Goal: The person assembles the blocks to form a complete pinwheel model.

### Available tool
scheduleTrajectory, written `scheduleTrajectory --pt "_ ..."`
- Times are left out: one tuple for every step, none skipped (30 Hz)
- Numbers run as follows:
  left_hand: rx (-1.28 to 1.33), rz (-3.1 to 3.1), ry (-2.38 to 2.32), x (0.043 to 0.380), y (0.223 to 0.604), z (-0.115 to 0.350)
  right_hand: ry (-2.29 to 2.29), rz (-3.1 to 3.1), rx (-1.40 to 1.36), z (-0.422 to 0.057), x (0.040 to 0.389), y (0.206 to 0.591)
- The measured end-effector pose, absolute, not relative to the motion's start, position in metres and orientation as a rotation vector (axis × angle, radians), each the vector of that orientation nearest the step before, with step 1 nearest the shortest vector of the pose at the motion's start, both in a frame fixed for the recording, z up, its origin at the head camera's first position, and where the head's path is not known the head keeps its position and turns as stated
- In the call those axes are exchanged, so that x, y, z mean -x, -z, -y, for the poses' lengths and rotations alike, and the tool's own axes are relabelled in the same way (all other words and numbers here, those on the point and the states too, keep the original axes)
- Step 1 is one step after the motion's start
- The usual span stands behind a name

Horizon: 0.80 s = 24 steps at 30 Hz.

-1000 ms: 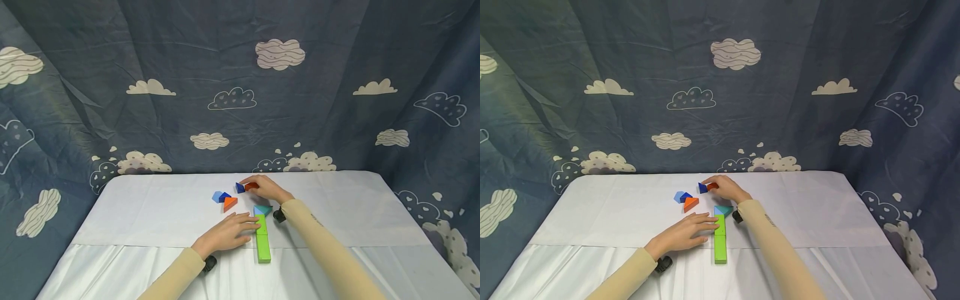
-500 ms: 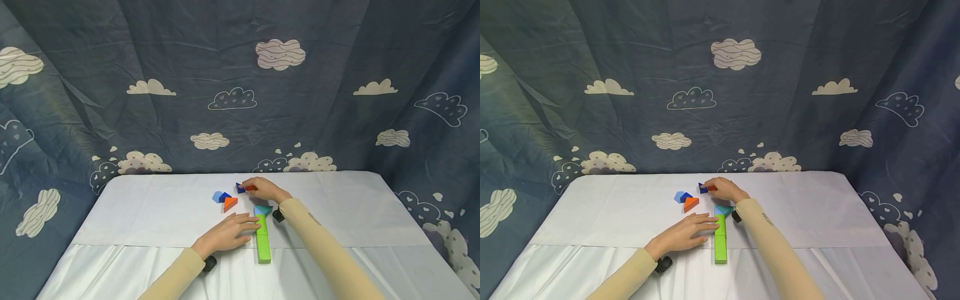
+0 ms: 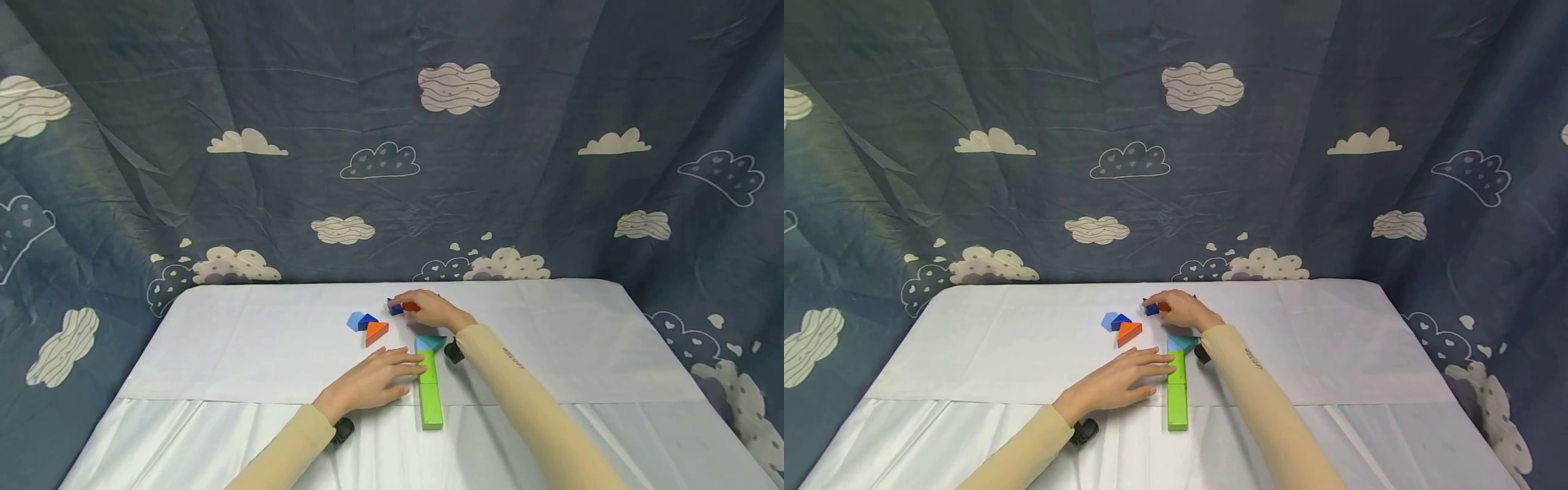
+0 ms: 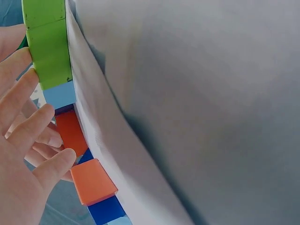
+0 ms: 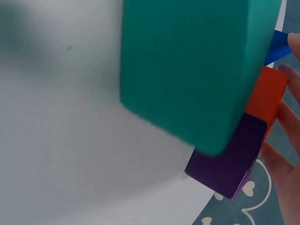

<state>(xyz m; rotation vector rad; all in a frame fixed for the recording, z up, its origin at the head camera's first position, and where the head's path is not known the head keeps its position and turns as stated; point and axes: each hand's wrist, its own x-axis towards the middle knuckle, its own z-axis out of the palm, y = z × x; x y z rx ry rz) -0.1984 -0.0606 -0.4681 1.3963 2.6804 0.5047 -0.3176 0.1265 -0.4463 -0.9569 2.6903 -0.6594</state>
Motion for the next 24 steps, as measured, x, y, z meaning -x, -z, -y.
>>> scheduleTrajectory --pt "-1.393 -2.683 -0.502 0.198 0.468 0.061 0.663 -2.693 0.943 -0.127 0.317 0.446" --pt "-1.39 -2.683 -0.5 0.198 0.468 0.061 0.668 -2.697 0.934 -0.129 0.317 0.446" --pt "-1.388 -2.683 -0.499 0.198 0.468 0.061 0.673 -2.698 0.922 -0.13 0.317 0.446" --pt "-1.387 -2.683 -0.498 0.198 0.468 0.061 0.682 -2.7 0.912 -0.131 0.317 0.446" --pt "-1.386 -2.682 -0.498 0.198 0.468 0.061 0.691 -2.702 0.903 -0.132 0.317 0.446" --pt "-1.386 -2.68 -0.499 0.198 0.468 0.061 0.701 -2.703 0.897 -0.134 0.317 0.446" --pt "-1.386 -2.679 -0.499 0.198 0.467 0.061 0.709 -2.704 0.893 -0.135 0.317 0.446" --pt "-1.388 -2.679 -0.499 0.198 0.467 0.061 0.721 -2.703 0.887 -0.136 0.317 0.446" --pt "-1.389 -2.679 -0.499 0.198 0.467 0.061 0.731 -2.701 0.884 -0.137 0.317 0.446" --pt "-1.39 -2.68 -0.5 0.198 0.467 0.061 0.737 -2.7 0.883 -0.138 0.318 0.446" --pt "-1.391 -2.68 -0.5 0.198 0.467 0.061 0.74 -2.698 0.888 -0.139 0.318 0.447" --pt "-1.392 -2.68 -0.501 0.198 0.467 0.061 0.744 -2.695 0.895 -0.139 0.319 0.447" --pt "-1.392 -2.682 -0.501 0.198 0.467 0.061 0.741 -2.693 0.909 -0.14 0.319 0.447" --pt "-1.393 -2.683 -0.501 0.198 0.467 0.061 0.736 -2.69 0.925 -0.14 0.319 0.447" --pt "-1.393 -2.683 -0.503 0.198 0.467 0.061 0.729 -2.684 0.942 -0.14 0.319 0.447" --pt "-1.393 -2.684 -0.501 0.198 0.467 0.061 0.726 -2.675 0.96 -0.139 0.319 0.448" --pt "-1.391 -2.684 -0.501 0.198 0.467 0.061 0.72 -2.665 0.977 -0.139 0.319 0.448" --pt "-1.39 -2.684 -0.5 0.198 0.467 0.061 0.714 -2.655 0.991 -0.138 0.318 0.448" --pt "-1.386 -2.684 -0.5 0.198 0.467 0.061 0.706 -2.646 1.0 -0.138 0.317 0.448" --pt "-1.383 -2.683 -0.5 0.198 0.467 0.061 0.701 -2.638 1.001 -0.137 0.317 0.448" --pt "-1.38 -2.682 -0.5 0.198 0.467 0.061 0.698 -2.633 1.0 -0.136 0.317 0.448" --pt "-1.379 -2.683 -0.499 0.198 0.468 0.061 0.692 -2.632 1.002 -0.136 0.316 0.449" --pt "-1.377 -2.682 -0.502 0.197 0.468 0.061 0.68 -2.634 1.002 -0.135 0.316 0.449" --pt "-1.376 -2.681 -0.503 0.197 0.468 0.061 0.67 -2.638 0.997 -0.135 0.316 0.449"
